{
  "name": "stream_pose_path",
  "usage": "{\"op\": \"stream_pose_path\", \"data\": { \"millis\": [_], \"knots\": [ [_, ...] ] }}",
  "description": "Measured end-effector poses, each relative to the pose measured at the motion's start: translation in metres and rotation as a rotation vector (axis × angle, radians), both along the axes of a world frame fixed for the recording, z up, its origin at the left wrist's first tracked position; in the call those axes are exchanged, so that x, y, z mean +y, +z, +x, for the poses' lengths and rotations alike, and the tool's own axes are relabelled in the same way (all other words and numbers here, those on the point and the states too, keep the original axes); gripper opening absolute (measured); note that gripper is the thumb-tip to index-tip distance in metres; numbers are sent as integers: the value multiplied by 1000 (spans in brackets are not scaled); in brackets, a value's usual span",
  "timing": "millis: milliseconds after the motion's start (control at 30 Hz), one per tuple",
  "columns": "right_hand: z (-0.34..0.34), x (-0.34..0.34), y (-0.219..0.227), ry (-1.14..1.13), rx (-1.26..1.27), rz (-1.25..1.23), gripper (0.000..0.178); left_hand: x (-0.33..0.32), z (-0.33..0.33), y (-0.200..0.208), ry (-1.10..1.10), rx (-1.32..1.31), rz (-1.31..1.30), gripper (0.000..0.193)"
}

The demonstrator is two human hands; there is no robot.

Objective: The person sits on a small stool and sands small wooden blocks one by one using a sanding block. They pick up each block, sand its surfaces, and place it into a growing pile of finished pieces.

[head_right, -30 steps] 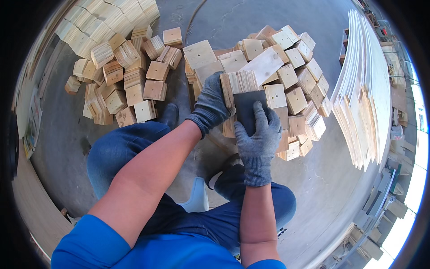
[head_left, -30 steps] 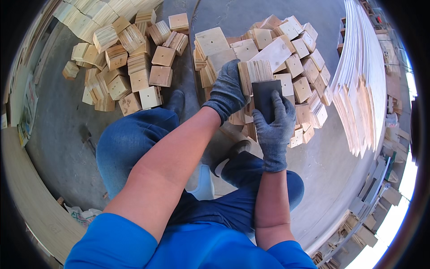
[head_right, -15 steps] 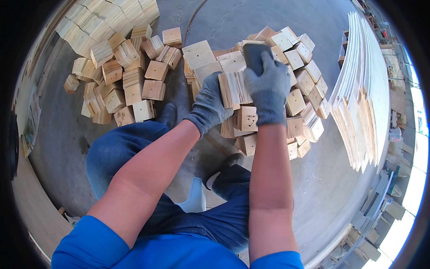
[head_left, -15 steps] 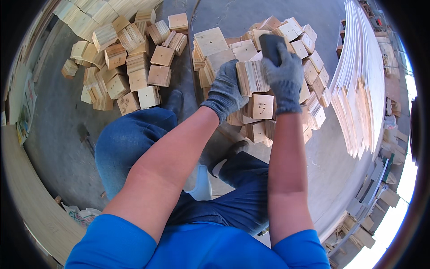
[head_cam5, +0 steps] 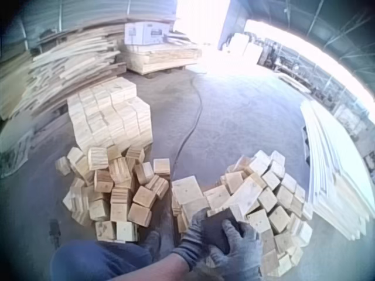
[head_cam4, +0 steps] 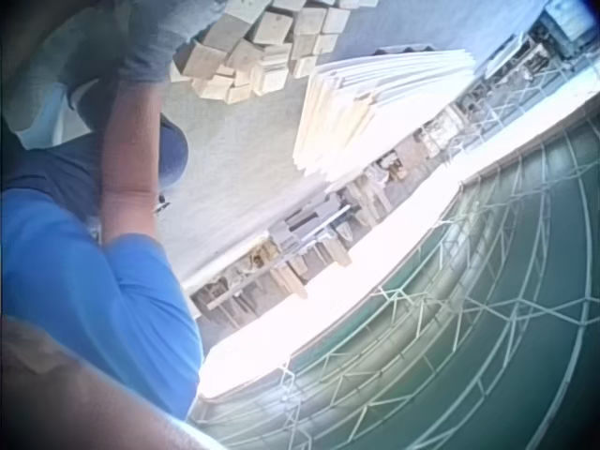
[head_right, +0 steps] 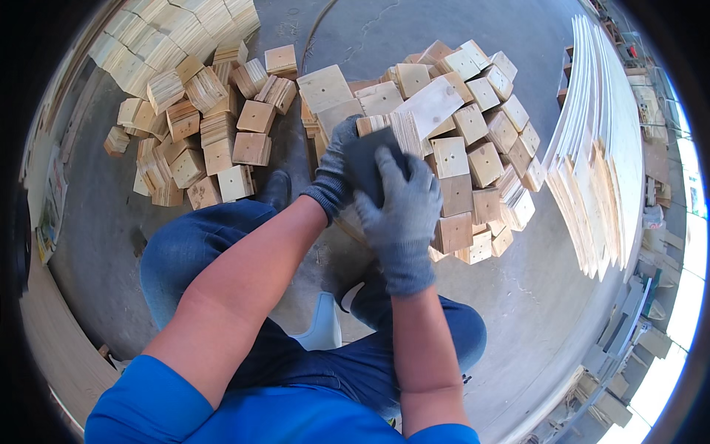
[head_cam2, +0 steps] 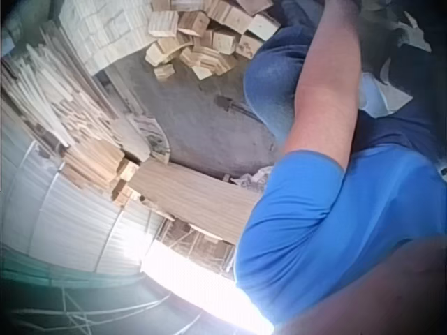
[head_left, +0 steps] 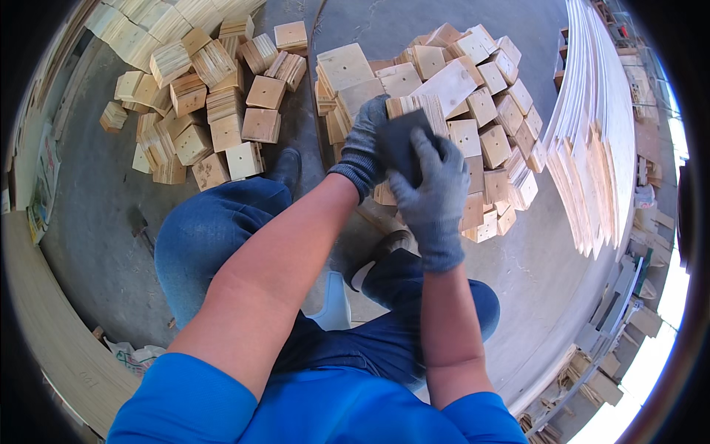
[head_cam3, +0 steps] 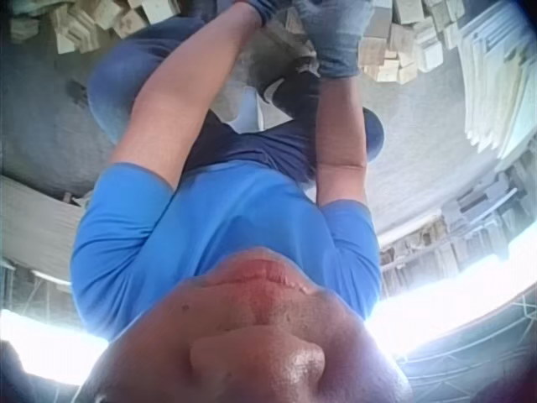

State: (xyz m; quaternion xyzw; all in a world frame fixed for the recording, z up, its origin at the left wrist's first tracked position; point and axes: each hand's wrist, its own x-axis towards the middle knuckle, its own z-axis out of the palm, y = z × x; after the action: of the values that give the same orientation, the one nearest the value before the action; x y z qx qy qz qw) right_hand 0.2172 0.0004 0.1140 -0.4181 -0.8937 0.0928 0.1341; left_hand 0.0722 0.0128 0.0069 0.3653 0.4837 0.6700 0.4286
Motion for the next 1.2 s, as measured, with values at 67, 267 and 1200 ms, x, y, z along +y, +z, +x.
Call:
{"op": "stream_pose_path", "data": {
  "millis": [67,267,1200],
  "knots": [
    [-20,31,-2,54,76,44,68,8,-6,-35,95,536,24,51],
    [-41,136,-6,-79,99,50,64,-10,4,-13,199,727,-174,75],
    [137,57,26,-336,198,-267,75,-24,-18,68,11,857,-486,128]
  ]
}}
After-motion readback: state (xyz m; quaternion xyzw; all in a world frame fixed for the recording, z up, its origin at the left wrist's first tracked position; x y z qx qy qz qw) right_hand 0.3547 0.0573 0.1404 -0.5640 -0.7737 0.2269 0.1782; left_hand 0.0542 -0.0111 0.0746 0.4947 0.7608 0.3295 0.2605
